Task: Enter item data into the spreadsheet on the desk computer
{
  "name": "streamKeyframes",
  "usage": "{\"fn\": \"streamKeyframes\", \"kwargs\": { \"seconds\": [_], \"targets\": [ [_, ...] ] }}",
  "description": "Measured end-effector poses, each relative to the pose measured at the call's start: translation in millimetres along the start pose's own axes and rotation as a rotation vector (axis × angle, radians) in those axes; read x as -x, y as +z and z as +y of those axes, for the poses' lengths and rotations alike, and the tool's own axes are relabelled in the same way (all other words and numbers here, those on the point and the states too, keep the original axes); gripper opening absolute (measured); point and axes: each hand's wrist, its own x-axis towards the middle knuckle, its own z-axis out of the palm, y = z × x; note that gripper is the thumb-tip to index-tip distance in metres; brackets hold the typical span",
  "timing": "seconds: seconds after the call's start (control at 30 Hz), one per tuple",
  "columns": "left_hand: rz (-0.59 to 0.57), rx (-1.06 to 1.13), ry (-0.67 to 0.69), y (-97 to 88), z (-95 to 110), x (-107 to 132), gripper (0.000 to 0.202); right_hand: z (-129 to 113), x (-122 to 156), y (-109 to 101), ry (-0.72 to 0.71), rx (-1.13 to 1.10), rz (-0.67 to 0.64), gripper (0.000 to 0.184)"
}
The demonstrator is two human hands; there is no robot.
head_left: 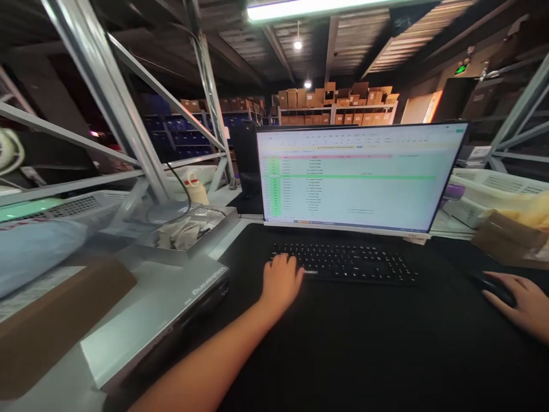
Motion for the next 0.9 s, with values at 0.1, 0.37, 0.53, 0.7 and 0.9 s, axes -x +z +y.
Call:
{"fn": "streamKeyframes", "kwargs": {
  "seconds": [0.1,0.37,0.53,0.7,0.9],
  "targets": [
    [-0.003,0.159,0.022,1.9,-7.5,-6.3,0.024,-16.4,-0.9,-18.2,0.091,0.096,-0.074,0.076],
    [0.008,0.232,0.121,0.4,-10.5,-6.1,0.019,-266.7,-31.9,-30.8,-0.274,-0.096,-0.167,0.046],
    [0.017,0.242,0.08,0.7,-14.7,-3.7,0.017,-407.1,-49.3,8.5,-0.358,-0.213,-0.343,0.046],
    [0.051,0.262,0.028,7.0,-24.0,-6.4,0.02,-435.7,-62.0,31.7,-0.29,-0.235,-0.298,0.037],
    [0.004,0.337,0.005,7.0,-20.1,-5.6,0.031,-432.4,-55.6,39.2,-0.285,-0.293,-0.244,0.032]
  ]
}}
